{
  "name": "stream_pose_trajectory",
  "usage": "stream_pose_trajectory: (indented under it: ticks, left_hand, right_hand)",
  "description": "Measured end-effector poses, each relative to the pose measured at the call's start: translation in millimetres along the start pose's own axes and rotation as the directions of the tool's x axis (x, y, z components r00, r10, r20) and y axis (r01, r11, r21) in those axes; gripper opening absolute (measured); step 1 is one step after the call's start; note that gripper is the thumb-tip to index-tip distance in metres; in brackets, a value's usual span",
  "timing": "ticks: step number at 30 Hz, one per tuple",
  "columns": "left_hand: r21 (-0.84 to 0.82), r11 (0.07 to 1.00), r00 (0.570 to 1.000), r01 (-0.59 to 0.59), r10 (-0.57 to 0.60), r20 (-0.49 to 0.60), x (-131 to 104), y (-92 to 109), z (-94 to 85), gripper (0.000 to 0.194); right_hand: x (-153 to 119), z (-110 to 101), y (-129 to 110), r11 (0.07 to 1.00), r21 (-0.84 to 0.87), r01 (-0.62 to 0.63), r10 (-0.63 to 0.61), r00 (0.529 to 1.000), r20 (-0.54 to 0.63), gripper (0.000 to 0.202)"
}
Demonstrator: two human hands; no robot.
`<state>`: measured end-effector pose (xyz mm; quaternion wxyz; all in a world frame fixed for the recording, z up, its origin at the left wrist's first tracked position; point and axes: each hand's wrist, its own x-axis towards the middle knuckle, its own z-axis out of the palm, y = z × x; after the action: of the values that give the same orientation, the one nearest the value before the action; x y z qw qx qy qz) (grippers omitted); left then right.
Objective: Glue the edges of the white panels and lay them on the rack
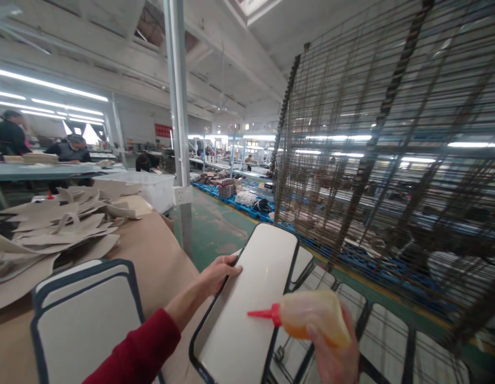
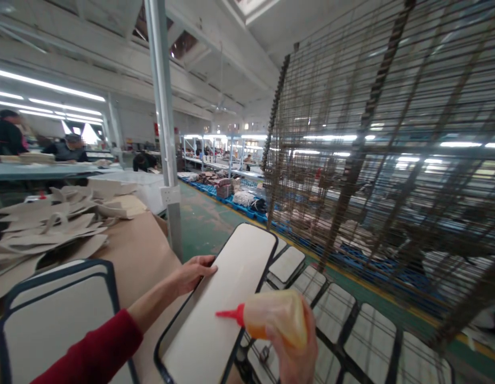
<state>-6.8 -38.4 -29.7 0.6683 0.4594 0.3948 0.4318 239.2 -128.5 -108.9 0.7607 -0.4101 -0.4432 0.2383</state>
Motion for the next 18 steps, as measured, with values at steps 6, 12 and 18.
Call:
stream_pose_trajectory:
  ticks: [6, 12, 18]
  left_hand:
    - [0.032, 0.999, 0.999, -0.041, 0.041, -0.005, -6.0, -0.5, 6.3, 0.048]
    - [0.063, 0.996, 0.997, -0.070, 0.069, 0.017, -10.8, 0.3, 19.1, 0.047]
    - [0.056, 0.995, 0.995, -0.077, 0.081, -0.062, -11.7, 2.4, 2.5, 0.042]
  right_hand:
    - [23.7, 14.4, -8.5, 0.995, 0.031, 0.097, -0.093, 0.991, -0.099, 0.071]
    - [64.1, 26.4, -13.6, 0.993, -0.051, 0.108, -0.115, 0.978, -0.172, 0.076]
    - [-11.5, 15.8, -18.4, 0.992, -0.129, -0.002, 0.005, 1.000, 0.026, 0.072]
